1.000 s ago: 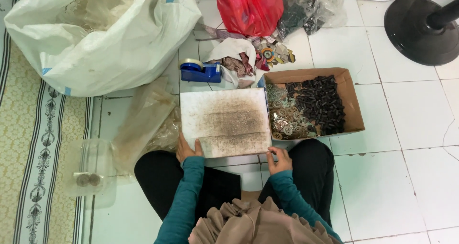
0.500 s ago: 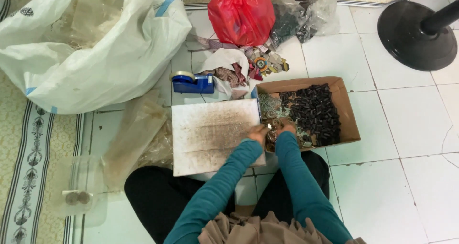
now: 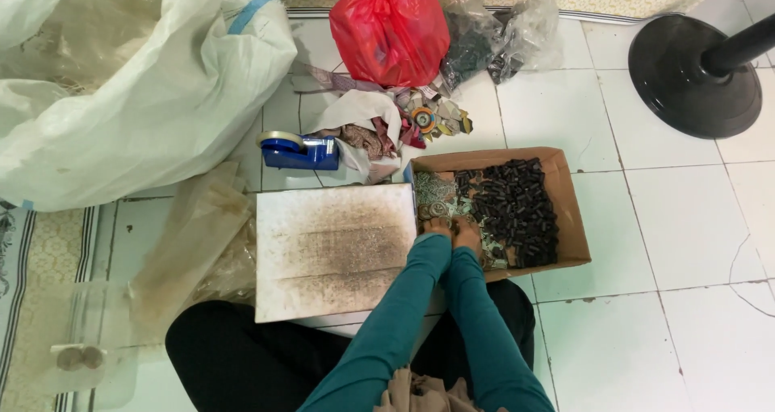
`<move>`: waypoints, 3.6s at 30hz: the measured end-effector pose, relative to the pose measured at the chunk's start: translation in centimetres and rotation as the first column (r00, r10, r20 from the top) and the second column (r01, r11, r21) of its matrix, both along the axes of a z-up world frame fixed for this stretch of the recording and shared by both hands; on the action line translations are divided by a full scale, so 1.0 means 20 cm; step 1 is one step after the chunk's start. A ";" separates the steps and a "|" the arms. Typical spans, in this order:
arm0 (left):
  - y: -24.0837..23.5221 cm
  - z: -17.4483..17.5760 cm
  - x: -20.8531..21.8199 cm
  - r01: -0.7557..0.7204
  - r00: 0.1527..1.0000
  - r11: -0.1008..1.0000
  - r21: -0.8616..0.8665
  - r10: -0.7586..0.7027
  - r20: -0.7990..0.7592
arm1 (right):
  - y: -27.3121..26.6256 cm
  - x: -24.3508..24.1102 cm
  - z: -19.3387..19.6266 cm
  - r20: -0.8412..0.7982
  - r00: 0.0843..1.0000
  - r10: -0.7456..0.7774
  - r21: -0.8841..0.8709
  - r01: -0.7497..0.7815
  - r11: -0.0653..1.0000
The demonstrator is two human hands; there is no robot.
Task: The person sits on the floor and sorts small metal buttons from a cardboard box onto a white board. They pick up buttons one by one, place them in a row, and then transfer them into a clear plastic bag.
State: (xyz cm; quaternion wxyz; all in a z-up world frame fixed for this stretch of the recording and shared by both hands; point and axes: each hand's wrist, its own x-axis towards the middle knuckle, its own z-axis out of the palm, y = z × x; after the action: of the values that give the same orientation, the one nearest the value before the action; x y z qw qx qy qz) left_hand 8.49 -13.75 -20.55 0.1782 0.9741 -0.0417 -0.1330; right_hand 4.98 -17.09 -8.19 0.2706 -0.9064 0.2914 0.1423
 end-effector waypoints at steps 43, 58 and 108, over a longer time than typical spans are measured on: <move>1.82 1.03 -0.18 -0.522 0.843 0.685 -0.507 0.506 -0.185 | 1.20 0.19 0.04 0.578 0.815 0.039 0.516 -0.402 0.756; 1.82 1.08 -0.22 -0.409 0.907 0.847 -0.340 0.418 -0.051 | 1.26 0.12 0.26 0.508 0.795 0.331 0.144 -0.457 0.878; 0.69 0.75 -0.14 -0.343 0.918 0.637 -0.690 0.072 -0.389 | 0.17 -0.17 0.30 0.429 0.830 -0.356 0.644 -0.005 0.765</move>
State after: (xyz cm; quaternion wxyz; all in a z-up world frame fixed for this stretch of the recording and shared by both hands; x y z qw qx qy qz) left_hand 5.64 0.07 -5.60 0.5799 0.7765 0.0514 -0.2412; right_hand 1.53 -13.71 -2.14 0.6349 -0.7359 0.2294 -0.0514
